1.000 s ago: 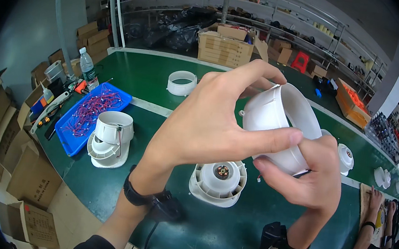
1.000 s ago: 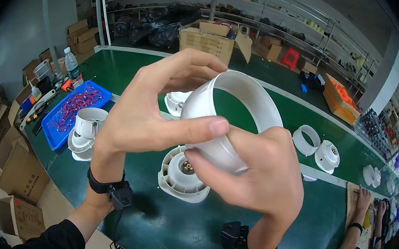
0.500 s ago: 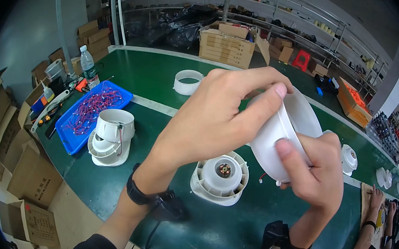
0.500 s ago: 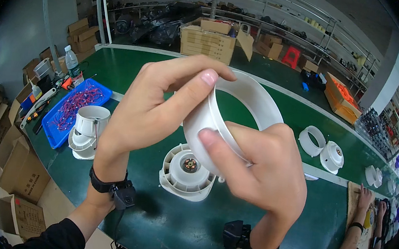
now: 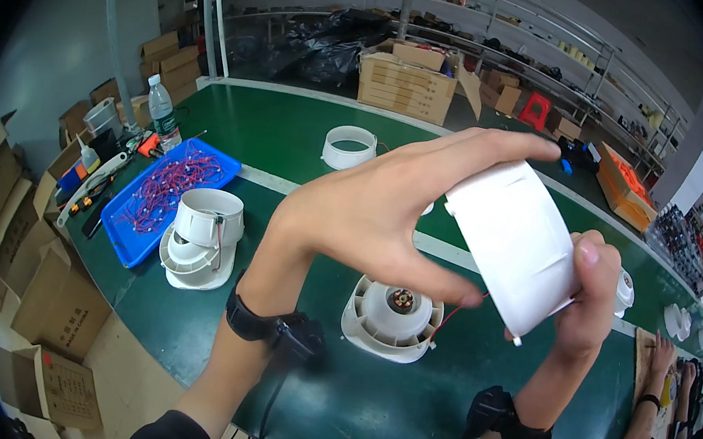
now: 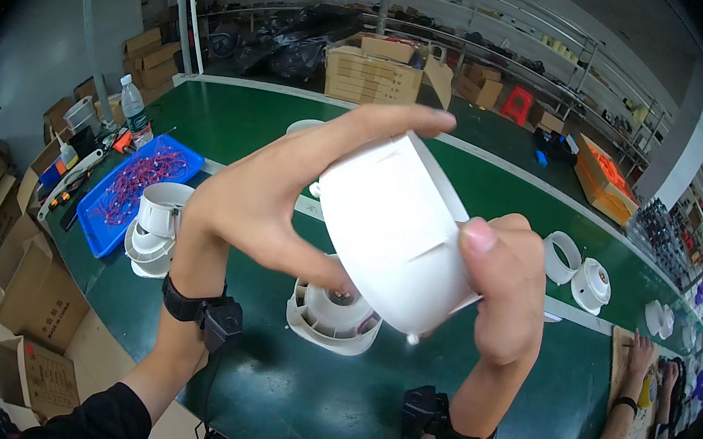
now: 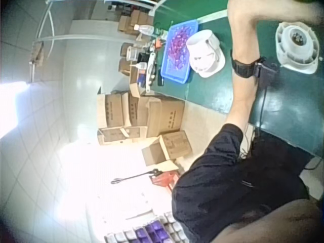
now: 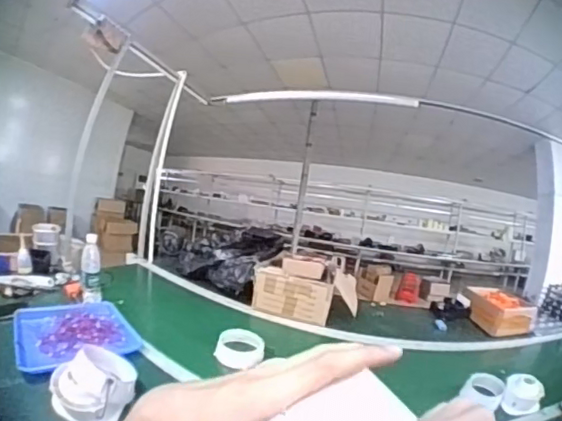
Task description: Assembling plastic housings for small exhaust fans by fitting the outer casing over the motor/blade assembly.
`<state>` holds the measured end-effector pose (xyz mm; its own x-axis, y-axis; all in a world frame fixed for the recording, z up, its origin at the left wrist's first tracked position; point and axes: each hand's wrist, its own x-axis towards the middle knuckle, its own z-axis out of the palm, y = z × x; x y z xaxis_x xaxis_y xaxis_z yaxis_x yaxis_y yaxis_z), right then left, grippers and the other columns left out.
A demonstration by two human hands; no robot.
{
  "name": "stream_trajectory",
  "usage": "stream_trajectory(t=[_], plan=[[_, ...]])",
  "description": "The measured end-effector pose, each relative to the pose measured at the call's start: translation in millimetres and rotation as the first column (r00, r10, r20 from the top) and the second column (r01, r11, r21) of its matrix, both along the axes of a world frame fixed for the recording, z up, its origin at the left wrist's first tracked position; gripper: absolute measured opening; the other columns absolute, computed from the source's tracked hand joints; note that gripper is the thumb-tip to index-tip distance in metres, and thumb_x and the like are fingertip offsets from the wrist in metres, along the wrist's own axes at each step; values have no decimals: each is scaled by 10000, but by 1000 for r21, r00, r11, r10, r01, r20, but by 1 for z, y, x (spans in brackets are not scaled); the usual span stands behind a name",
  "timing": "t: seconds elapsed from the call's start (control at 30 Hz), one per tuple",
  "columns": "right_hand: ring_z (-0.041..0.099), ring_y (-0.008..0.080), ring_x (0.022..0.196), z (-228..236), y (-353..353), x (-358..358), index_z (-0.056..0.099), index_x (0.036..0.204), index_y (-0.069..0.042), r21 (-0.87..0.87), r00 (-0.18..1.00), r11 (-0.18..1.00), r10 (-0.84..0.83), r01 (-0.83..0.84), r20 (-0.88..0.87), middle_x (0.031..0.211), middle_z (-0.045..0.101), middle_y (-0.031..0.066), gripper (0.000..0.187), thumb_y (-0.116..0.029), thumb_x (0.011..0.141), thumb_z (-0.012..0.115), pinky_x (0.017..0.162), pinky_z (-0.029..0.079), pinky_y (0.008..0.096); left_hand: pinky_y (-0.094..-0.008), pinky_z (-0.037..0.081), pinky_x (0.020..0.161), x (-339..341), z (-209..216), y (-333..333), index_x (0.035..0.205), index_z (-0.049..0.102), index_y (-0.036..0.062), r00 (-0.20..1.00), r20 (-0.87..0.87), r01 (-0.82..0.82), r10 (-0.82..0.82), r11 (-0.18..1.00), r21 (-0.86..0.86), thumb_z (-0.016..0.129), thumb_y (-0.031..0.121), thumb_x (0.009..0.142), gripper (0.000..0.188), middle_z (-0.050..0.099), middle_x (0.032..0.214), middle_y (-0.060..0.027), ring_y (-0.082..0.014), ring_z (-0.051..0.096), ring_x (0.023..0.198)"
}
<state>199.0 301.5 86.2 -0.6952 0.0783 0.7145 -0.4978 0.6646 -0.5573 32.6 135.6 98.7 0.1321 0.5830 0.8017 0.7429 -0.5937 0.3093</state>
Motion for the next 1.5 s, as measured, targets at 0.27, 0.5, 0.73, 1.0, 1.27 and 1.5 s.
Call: stream_trajectory(t=[0.27, 0.5, 0.73, 1.0, 1.27, 1.5], plan=[[626, 176, 974, 15, 8, -10, 606, 1275, 15, -176, 957, 944, -289, 278, -39, 1071, 675, 127, 539, -357, 993, 338, 832, 480, 303, -342, 463, 595, -15, -3, -1, 958, 592, -9, 912, -20, -411, 411, 912, -10, 605, -6, 696, 262, 616, 732, -178, -329, 616, 651], [625, 152, 964, 8, 41, -2, 581, 1319, -22, -217, 868, 846, -496, 488, 19, 1143, 660, 109, 398, -217, 974, 550, 743, 499, 280, -333, 514, 656, -17, -2, -1, 932, 606, 1, 812, -18, -583, 584, 812, 40, 659, 13, 652, 285, 654, 765, -171, -331, 654, 702], [618, 176, 985, 19, -14, -7, 586, 1285, -5, -258, 996, 964, -42, 60, 77, 1072, 674, 112, 459, -193, 876, 670, 898, 471, 304, -374, 490, 661, -8, -5, 3, 969, 611, 73, 725, -130, -668, 677, 736, 107, 720, 54, 587, 398, 625, 777, -125, -318, 625, 746], [632, 205, 922, 5, -23, -25, 552, 1251, -11, 75, 981, 987, -148, 139, 126, 1047, 664, 124, 582, -86, 706, 742, 796, 491, 301, -372, 492, 707, -3, -7, 9, 1043, 605, 78, 727, -104, -660, 678, 733, 163, 750, 91, 610, 456, 617, 863, -110, -296, 623, 829], [595, 173, 1016, 7, -15, -26, 537, 1152, -27, -159, 958, 967, -224, 197, -180, 1054, 614, 80, 508, 62, 677, 694, 921, 448, 292, -350, 535, 761, -7, 0, -1, 1195, 601, 42, 892, 185, -418, 412, 909, -7, 776, 98, 645, 581, 688, 1006, -117, -246, 670, 969], [605, 178, 1002, 11, -19, -18, 539, 1210, -33, -116, 987, 987, -120, 108, -104, 1038, 625, 87, 567, -95, 695, 767, 909, 449, 287, -403, 510, 664, -7, 2, -3, 915, 642, 23, 835, 41, -549, 549, 835, -7, 777, 149, 656, 318, 673, 810, -176, -350, 667, 760]])
